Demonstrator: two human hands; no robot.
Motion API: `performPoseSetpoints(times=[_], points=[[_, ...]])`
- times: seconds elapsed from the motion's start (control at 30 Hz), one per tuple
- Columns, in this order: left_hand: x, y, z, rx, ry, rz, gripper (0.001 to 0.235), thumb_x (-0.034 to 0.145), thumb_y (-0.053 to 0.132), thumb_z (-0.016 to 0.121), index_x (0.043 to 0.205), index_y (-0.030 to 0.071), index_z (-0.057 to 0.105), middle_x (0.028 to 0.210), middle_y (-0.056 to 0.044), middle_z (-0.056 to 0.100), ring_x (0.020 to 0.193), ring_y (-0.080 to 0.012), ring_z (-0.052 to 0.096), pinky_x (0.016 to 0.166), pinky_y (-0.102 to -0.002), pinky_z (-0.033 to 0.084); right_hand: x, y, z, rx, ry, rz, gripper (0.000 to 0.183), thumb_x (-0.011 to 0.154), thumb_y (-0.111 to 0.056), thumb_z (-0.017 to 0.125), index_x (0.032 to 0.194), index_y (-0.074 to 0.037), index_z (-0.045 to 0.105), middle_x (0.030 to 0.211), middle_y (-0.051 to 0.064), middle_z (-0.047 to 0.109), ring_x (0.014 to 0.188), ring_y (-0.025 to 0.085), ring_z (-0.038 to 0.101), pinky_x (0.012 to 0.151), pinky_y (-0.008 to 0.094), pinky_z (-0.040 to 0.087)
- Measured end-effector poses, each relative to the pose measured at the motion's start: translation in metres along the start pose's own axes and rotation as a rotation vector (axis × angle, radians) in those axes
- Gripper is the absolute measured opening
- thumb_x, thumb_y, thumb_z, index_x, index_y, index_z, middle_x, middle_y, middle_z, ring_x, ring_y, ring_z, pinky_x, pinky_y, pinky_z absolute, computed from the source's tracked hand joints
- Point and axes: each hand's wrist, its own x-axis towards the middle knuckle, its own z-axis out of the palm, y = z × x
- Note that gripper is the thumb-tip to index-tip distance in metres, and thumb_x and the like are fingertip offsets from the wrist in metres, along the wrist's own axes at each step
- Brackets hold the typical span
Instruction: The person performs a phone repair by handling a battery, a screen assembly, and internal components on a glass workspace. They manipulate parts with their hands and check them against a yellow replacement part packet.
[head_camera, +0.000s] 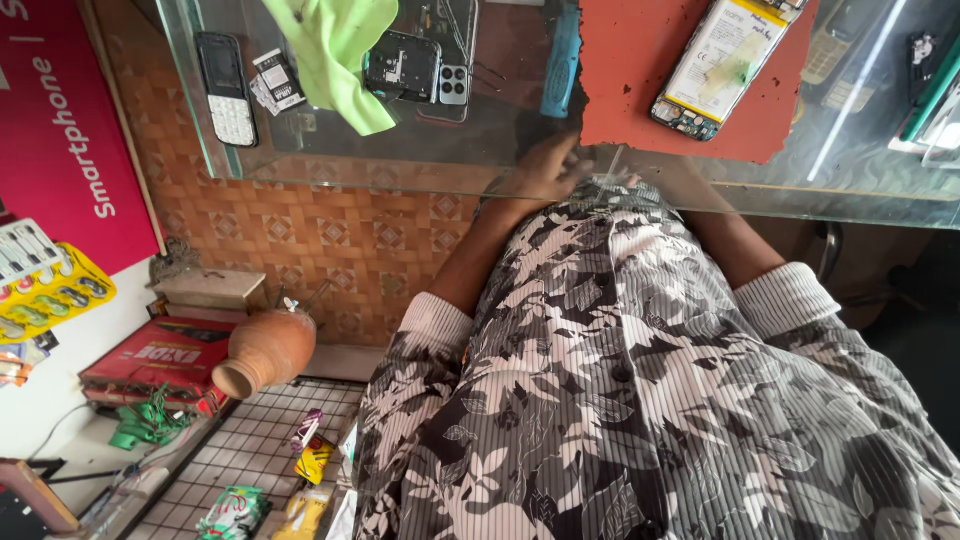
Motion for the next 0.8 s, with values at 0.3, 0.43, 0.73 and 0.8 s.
performPoseSetpoints(times=[0.3, 0.43, 0.73, 0.8], points=[[-0.04, -0.017, -0.026, 0.302, -0.107, -0.155, 0.043, 0.111, 0.039, 0.048, 0.128, 0.001, 0.061, 0.112, -0.024, 0.072, 0.096, -0.0374, 0.072, 0.083, -0.049, 0.058, -0.072, -0.075, 0.014, 0.169, 0.558, 0.013, 0.031, 0.096, 0.0, 0.073, 0.125, 0.004, 0.064, 0.112, 0.012, 0.07, 0.09, 0.019, 0.072, 0.075, 0.033, 0.06], [-0.1, 0.02, -0.064, 0.796, 0.011, 0.092, 0.038, 0.099, 0.026, 0.051, 0.126, 0.001, 0.064, 0.118, -0.025, 0.071, 0.104, -0.0397, 0.069, 0.092, -0.049, 0.055, -0.159, -0.095, -0.023, 0.117, 0.805, 0.176, 0.034, 0.076, -0.007, 0.076, 0.108, -0.012, 0.065, 0.101, -0.003, 0.073, 0.092, 0.006, 0.072, 0.081, 0.022, 0.059], [-0.051, 0.217, -0.13, 0.391, -0.079, 0.088, 0.059, 0.096, 0.051, 0.068, 0.132, 0.004, 0.06, 0.118, -0.016, 0.067, 0.113, -0.0362, 0.065, 0.093, -0.047, 0.056, -0.273, -0.222, -0.043, -0.46, 0.572, 0.171, 0.024, 0.1, -0.009, 0.057, 0.12, 0.003, 0.065, 0.089, 0.003, 0.067, 0.063, 0.01, 0.059, 0.058, 0.027, 0.046], [-0.021, 0.252, -0.118, 0.319, -0.002, 0.456, 0.092, 0.091, 0.069, 0.066, 0.153, 0.006, 0.04, 0.146, -0.015, 0.051, 0.139, -0.0352, 0.052, 0.121, -0.049, 0.047, -0.255, -0.26, -0.007, -0.757, 0.449, -0.006, 0.017, 0.097, -0.006, 0.066, 0.112, 0.002, 0.068, 0.082, 0.008, 0.063, 0.055, 0.016, 0.055, 0.052, 0.032, 0.043]])
